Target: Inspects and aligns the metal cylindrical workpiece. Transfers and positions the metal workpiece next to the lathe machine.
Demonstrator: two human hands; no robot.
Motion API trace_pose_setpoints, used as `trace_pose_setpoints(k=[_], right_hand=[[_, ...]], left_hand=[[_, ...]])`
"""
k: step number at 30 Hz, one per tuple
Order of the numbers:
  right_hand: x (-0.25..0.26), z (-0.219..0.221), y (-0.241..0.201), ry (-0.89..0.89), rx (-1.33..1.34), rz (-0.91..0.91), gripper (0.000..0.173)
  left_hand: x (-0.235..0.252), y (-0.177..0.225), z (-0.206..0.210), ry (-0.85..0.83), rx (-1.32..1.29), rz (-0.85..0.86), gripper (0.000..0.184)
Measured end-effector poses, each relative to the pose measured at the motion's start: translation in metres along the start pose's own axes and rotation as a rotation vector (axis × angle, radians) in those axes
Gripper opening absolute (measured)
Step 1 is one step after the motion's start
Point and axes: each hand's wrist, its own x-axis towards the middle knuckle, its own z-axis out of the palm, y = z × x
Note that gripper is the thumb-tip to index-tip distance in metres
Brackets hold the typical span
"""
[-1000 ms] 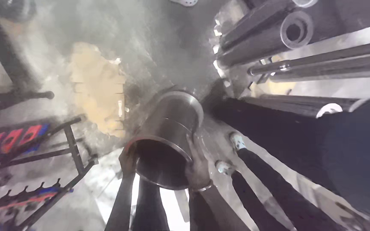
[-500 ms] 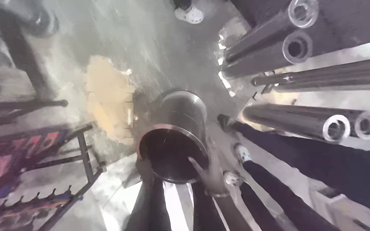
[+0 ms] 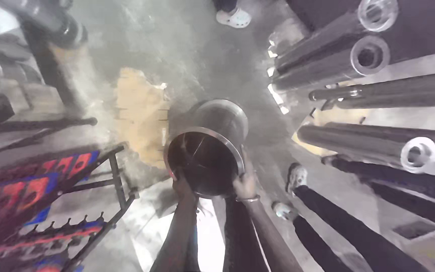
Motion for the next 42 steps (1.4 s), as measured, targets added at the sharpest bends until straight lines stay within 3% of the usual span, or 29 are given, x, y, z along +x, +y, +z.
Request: trace_pose_setpoints(k=[3, 5, 6, 7, 9, 11, 13, 15, 16, 19, 22, 27, 29, 31, 33, 35, 36, 39, 42], right_hand=[[0.022, -0.001, -0.020, -0.089, -0.040, 0.052, 0.089], [0.041, -0.002, -0.032, -0.121, -0.061, 0.049, 0.089], [0.051, -0.003, -0.038, -0.135, -0.081, 0.042, 0.088], [0.060, -0.004, -0.043, -0.152, -0.110, 0.036, 0.089], [0.071, -0.005, -0.052, -0.186, -0.169, 0.053, 0.092], [0.085, -0.007, -0.061, -0.216, -0.194, 0.057, 0.091], [0.099, -0.009, -0.069, -0.256, -0.238, 0.080, 0.091], [0.105, -0.016, -0.075, -0.283, -0.312, 0.093, 0.091], [0.113, -0.016, -0.079, -0.297, -0.350, 0.090, 0.092], [0.129, -0.014, -0.087, -0.354, -0.361, 0.113, 0.094], [0.145, -0.004, -0.096, -0.411, -0.318, 0.134, 0.098], [0.177, 0.016, -0.115, -0.518, -0.290, 0.091, 0.097], [0.178, 0.025, -0.119, -0.398, -0.239, 0.038, 0.085], [0.150, 0.039, -0.116, -0.105, -0.116, 0.031, 0.065], [0.095, 0.062, -0.111, 0.151, 0.012, 0.147, 0.073], [0.046, 0.097, -0.100, 0.281, 0.104, 0.347, 0.090], [0.024, 0.113, -0.098, 0.320, 0.162, 0.414, 0.089], [0.050, 0.149, -0.093, 0.512, 0.195, 0.341, 0.062], [0.069, 0.143, -0.101, 0.508, 0.094, 0.238, 0.060]], left_hand=[[-0.013, 0.013, -0.009, -0.138, -0.175, -0.001, 0.047], [-0.041, 0.074, -0.027, -0.328, -0.194, -0.100, 0.046], [-0.038, 0.091, -0.035, -0.399, -0.205, -0.018, 0.046], [-0.012, 0.089, -0.041, -0.418, -0.241, 0.217, 0.046], [0.072, 0.090, -0.053, -0.487, -0.157, 0.646, 0.074], [0.111, 0.152, -0.048, -0.527, 0.097, 0.888, 0.106], [0.113, 0.224, -0.023, -0.653, 0.347, 1.065, 0.121], [0.090, 0.262, 0.005, -0.770, 0.584, 1.194, 0.118], [0.081, 0.273, 0.017, -0.775, 0.677, 1.247, 0.103], [0.074, 0.275, 0.024, -0.690, 0.773, 1.151, 0.048], [0.089, 0.272, 0.020, -0.619, 0.711, 1.169, 0.039], [0.114, 0.279, 0.012, -0.619, 0.567, 1.115, 0.040], [0.122, 0.284, 0.011, -0.626, 0.498, 1.059, 0.038], [0.131, 0.288, 0.009, -0.639, 0.419, 1.017, 0.037], [0.137, 0.288, 0.004, -0.632, 0.357, 1.009, 0.034], [0.145, 0.285, 0.003, -0.621, 0.331, 1.008, 0.031], [0.142, 0.281, -0.007, -0.616, 0.355, 0.967, 0.032], [0.148, 0.295, -0.003, -0.563, 0.326, 0.836, 0.033], [0.157, 0.292, -0.003, -0.532, 0.252, 0.801, 0.032]])
